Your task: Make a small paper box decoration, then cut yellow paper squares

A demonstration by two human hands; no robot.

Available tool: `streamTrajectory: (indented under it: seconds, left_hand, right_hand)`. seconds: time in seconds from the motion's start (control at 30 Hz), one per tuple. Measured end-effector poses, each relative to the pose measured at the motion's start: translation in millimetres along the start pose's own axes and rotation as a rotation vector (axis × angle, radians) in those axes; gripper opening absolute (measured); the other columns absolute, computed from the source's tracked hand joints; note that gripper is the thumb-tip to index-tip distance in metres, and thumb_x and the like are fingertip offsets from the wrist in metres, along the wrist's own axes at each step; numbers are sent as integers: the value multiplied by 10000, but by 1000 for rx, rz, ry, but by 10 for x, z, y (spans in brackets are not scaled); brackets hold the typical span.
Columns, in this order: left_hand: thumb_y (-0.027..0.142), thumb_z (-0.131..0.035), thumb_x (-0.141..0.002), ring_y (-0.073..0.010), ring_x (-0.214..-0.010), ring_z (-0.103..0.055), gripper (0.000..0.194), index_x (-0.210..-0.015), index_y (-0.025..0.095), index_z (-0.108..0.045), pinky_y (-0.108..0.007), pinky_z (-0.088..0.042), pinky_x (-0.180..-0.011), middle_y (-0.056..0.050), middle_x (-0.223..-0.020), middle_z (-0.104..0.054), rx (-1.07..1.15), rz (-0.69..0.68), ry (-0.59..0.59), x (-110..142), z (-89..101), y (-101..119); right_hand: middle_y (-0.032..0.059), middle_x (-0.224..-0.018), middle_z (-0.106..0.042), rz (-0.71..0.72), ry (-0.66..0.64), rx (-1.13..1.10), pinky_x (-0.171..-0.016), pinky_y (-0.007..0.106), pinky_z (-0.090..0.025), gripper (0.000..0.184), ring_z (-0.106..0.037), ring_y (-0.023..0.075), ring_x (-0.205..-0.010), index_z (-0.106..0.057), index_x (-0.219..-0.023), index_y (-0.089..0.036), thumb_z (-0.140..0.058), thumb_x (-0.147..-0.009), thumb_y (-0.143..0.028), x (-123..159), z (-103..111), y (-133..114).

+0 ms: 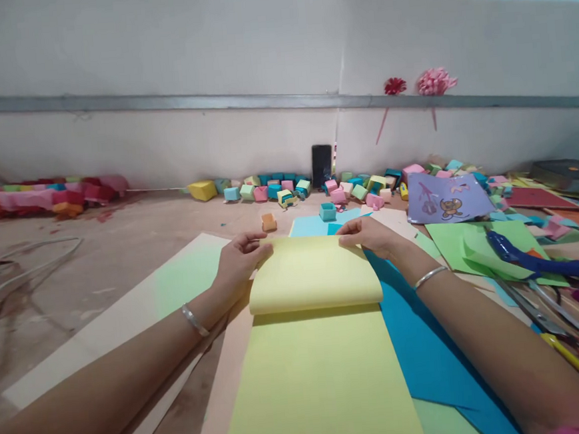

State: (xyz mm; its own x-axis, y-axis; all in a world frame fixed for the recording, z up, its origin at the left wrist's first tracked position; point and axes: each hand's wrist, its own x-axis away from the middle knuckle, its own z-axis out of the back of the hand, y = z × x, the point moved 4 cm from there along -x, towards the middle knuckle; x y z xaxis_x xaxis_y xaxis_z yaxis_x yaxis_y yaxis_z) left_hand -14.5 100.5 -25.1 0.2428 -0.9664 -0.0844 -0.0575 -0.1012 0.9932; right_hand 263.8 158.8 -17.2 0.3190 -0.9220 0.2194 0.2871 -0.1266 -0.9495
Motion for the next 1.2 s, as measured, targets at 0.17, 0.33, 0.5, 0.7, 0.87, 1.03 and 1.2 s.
streamTrajectory:
  seconds: [0.17, 0.33, 0.5, 0.7, 0.87, 1.03, 1.2]
  left_hand:
    - [301, -846, -544, -119, -560, -599, 462, -947, 162, -671, -230, -460, -525, 19, -665, -649, 37, 41, 17, -6, 0, -28]
    - [278, -856, -535, -136, -589, -619, 493, -973, 161, -661, -247, -478, -553, 20, -658, -649, 55, 62, 6, 7, -3, -25]
    - [263, -849, -547, -121, -558, -595, 497, -994, 156, -660, -239, -456, -538, 22, -644, -649, 53, 59, -8, 6, -6, -32]
    - [277, -827, -562, -130, -587, -612, 452, -967, 155, -669, -235, -450, -528, 0, -693, -676, 40, 38, -16, -2, 1, -22]
    - [269, -816, -546, -114, -540, -580, 470, -975, 150, -667, -225, -421, -493, 8, -667, -675, 33, 35, -21, 15, -7, 13]
    - [265, -797, -568, -100, -525, -555, 466, -998, 142, -666, -222, -418, -487, 19, -653, -654, 41, 29, -34, 13, -12, 17]
    - [277, -768, -604, -77, -497, -504, 441, -1014, 149, -667, -208, -384, -448, 26, -685, -643, 54, 20, -64, 7, -13, 1]
  right_hand:
    - [29, -726, -720, -23, -21, 41, -548, 253, -488, 316, -623, 148, -603, -704, -796, -158, -843, -591, -354, -48, -7, 77]
    - [20, -667, -692, -31, 2, 123, -501, 240, -438, 316, -579, 134, -549, -707, -776, -158, -803, -648, -431, -61, -17, 110]
    - [11, -638, -666, 9, 25, 215, -481, 233, -396, 303, -527, 113, -523, -718, -762, -153, -780, -659, -432, -50, 5, 97]
    - [15, -606, -663, 25, 47, 256, -466, 248, -385, 270, -514, 120, -497, -732, -730, -162, -764, -669, -423, -22, 5, 90]
    - [21, -628, -687, 15, 73, 293, -488, 256, -416, 252, -542, 133, -520, -755, -740, -158, -774, -653, -394, -13, 15, 78]
    - [27, -688, -720, 22, 60, 250, -523, 251, -454, 244, -586, 139, -565, -757, -756, -160, -795, -633, -367, -30, 22, 97]
    - [25, -686, -723, 7, 40, 180, -521, 248, -464, 241, -609, 145, -568, -740, -751, -167, -803, -629, -366, -7, -1, 83]
